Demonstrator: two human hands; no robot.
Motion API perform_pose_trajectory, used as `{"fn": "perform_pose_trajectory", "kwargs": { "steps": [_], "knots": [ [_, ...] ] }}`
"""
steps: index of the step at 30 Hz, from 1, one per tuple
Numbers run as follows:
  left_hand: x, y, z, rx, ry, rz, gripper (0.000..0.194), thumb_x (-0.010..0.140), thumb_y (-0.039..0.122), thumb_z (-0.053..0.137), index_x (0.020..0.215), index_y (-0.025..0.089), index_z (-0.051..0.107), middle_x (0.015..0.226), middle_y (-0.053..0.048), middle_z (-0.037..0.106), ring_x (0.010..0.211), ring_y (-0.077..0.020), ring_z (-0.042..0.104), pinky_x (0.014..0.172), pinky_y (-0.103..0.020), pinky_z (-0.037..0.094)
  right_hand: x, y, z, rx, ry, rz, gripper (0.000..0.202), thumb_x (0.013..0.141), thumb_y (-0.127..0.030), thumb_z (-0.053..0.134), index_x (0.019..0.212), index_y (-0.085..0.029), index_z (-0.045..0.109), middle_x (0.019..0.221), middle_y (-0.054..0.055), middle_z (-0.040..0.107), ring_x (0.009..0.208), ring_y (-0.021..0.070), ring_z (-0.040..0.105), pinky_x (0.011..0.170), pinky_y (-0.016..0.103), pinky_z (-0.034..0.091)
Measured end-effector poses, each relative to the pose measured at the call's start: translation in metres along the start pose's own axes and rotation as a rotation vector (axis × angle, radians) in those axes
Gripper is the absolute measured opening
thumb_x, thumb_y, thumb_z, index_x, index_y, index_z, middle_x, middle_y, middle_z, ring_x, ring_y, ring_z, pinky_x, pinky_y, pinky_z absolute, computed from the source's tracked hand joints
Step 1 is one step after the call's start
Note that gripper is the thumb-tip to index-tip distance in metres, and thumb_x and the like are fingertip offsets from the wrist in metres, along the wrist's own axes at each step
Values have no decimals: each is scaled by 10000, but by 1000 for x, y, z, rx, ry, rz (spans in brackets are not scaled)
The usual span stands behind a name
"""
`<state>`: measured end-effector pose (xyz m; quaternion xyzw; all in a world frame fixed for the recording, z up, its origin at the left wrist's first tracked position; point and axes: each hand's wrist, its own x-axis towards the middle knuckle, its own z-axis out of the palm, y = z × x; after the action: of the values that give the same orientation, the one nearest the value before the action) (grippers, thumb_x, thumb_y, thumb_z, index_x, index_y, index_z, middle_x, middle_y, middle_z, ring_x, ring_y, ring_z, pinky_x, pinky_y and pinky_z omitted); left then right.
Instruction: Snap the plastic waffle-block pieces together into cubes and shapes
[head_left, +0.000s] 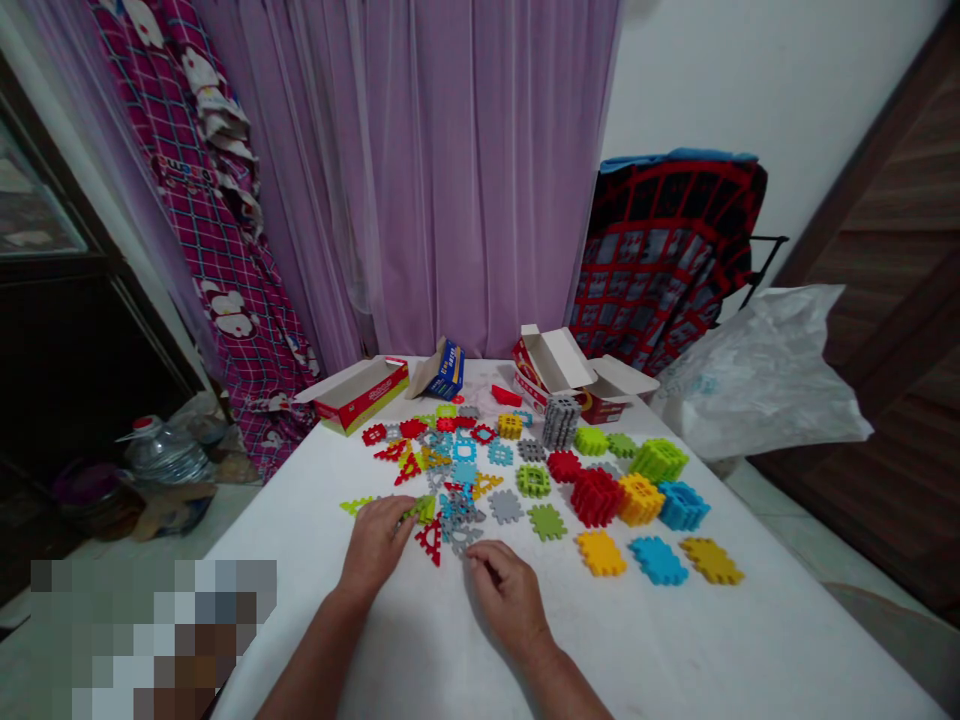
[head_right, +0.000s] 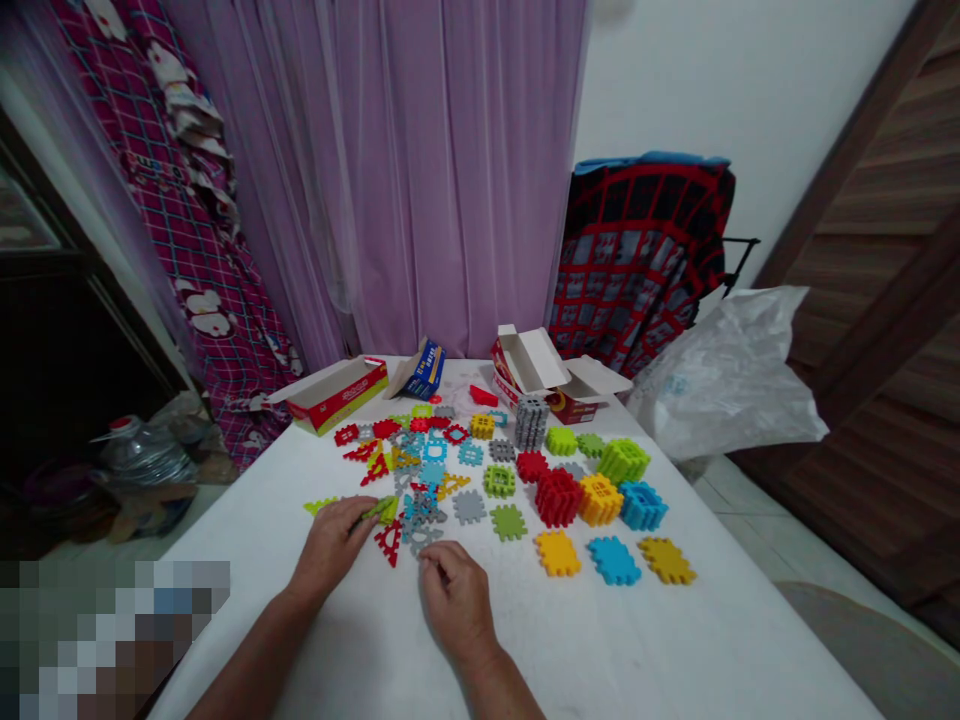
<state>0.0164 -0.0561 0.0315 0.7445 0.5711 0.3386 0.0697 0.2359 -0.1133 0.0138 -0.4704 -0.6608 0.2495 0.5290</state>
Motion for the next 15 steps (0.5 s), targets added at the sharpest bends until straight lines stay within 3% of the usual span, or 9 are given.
{"fn": "perform_pose_trajectory", "kwargs": {
  "steps": [3,5,8,11,15],
  "knots": [
    [2,7,-4,-142,152,-41,227,844,377,576,917,259,756,1011,-69,752,975,-249,668,923,-419,476,1,3,3,40,20,56,195,817,-216,540,823,-216,736,820,45,733,777,176,690,721,244,536],
    [3,18,-6,-312,181,-118,272,839,429,560,910,251,753,938,-56,751,924,-230,674,876,-376,503,5,5,5,100,54,142,199,825,-279,569,885,-205,744,837,53,742,764,182,686,708,257,540],
    [2,39,-3,-607,78,-324,364,777,529,591,888,211,731,774,-33,739,711,-195,673,654,-306,527,12,9,8,239,98,268,324,813,-376,614,1049,-187,728,892,67,751,715,173,665,671,270,540],
    [2,57,2,-799,-22,-511,494,658,582,676,939,176,685,660,-10,716,463,-135,571,439,-249,430,16,10,9,352,85,306,381,787,-426,657,1080,-192,724,891,64,747,686,159,640,646,275,527],
    [0,68,7,-888,-89,-616,560,575,582,718,945,170,639,631,-3,706,401,-102,528,388,-218,378,16,8,10,406,61,331,333,754,-449,705,961,-192,751,723,28,710,600,140,583,588,269,488]
  ]
}}
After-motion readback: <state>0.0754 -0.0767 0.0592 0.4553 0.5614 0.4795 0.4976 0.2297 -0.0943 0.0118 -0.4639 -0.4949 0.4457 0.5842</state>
